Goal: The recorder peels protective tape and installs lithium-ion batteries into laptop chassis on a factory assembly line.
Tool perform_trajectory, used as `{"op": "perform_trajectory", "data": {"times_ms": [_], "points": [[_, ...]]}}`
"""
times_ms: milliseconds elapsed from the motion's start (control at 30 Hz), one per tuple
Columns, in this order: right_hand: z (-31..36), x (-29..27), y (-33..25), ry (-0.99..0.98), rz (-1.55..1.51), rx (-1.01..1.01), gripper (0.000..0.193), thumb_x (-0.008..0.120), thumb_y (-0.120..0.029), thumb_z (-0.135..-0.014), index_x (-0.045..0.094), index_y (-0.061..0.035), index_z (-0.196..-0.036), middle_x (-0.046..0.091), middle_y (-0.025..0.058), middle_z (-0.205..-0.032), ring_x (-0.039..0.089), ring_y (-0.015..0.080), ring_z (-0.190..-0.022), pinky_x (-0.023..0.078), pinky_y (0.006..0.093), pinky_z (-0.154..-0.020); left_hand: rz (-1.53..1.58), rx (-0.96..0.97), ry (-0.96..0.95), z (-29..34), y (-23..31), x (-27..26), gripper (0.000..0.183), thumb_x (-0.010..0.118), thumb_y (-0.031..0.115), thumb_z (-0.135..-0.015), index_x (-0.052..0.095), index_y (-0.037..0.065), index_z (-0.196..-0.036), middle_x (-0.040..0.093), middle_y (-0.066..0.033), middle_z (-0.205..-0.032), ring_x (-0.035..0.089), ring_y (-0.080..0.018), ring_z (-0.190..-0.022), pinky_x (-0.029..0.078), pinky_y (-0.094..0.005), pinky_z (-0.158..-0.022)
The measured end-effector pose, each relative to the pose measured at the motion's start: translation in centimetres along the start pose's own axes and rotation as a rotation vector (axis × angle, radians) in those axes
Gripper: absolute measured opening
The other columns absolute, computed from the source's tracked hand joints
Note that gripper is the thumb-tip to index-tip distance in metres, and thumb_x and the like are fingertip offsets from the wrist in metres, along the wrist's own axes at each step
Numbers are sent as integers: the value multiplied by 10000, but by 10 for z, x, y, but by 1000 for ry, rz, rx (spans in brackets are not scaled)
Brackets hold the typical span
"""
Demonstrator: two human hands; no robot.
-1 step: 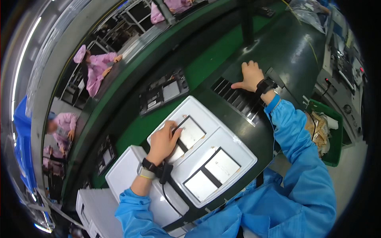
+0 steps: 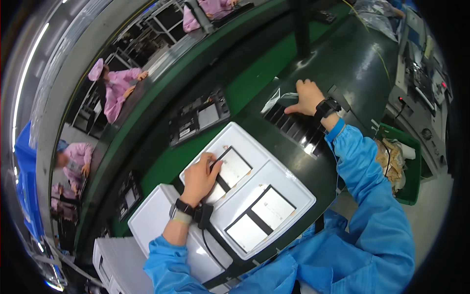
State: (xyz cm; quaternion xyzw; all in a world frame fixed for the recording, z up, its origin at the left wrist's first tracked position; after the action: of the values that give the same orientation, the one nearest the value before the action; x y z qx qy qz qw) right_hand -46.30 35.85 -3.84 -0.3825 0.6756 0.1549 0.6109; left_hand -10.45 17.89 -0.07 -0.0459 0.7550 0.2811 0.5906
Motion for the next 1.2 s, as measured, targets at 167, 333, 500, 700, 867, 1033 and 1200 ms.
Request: {"op": "perform_trajectory", "data": {"times_ms": [167,333,500,700,867,1033,1200], "points": [[9,-8,8,-6,-183,-15,624,934,-468,-606,645,-18,-929,698,160,-937,679,341,-922,534,444,-807,34,83,69,-4,8,0,168,705,212,-927,661,76,-1014,525,-54,-561,527,-230,-486,405,-349,-502],[8,-24,-5,-288,-919,-157,232,841,-134,-791,637,-28,-829,707,72,-786,682,153,-720,543,293,-667,81,192,216,-2,12,-14,216,703,66,-882,675,43,-1095,628,-83,-743,599,-203,-628,488,-322,-606],[16,-94,-83,-388,-958,-332,320,794,-116,-823,642,20,-1071,744,109,-786,697,147,-678,544,295,-637,12,477,585,12,23,-29,372,723,79,-830,619,5,-1179,653,-149,-1095,617,-327,-1001,481,-427,-890],[34,-111,-178,-348,-831,-649,267,795,-110,-827,682,22,-1029,743,110,-783,706,151,-690,554,269,-659,7,391,711,11,28,-33,522,737,105,-839,552,-7,-1315,578,-184,-1353,535,-366,-1229,402,-455,-1065],[46,-87,-207,-658,-1075,-752,250,758,-165,-853,751,-20,-1057,746,118,-864,697,127,-713,546,269,-678,172,275,703,8,14,-29,327,700,-1,-864,648,-8,-1186,655,-171,-1198,623,-327,-1100,486,-391,-960],[48,-90,-211,-819,-1132,-608,314,678,-43,-914,704,-15,-1226,735,66,-1029,647,84,-721,508,207,-647,461,231,661,5,8,-28,321,750,18,-849,683,5,-1162,696,-150,-1115,664,-299,-1008,523,-357,-872],[41,-79,-214,-865,-1163,-636,348,652,-36,-920,698,-37,-1265,740,65,-1049,639,96,-737,510,227,-661,485,214,689,6,3,-29,266,766,32,-854,698,1,-1109,702,-126,-1045,665,-231,-919,523,-310,-821]]}}
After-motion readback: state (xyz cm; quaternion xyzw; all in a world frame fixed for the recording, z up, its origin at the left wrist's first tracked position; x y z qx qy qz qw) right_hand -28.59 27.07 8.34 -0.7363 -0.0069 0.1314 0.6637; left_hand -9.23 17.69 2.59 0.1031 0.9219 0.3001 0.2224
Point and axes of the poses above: each hand's wrist, its own z-axis away from the middle knuckle, its own x-axis out of the palm, y = z × x, the point moved 2 cm from there along -z, towards the middle knuckle
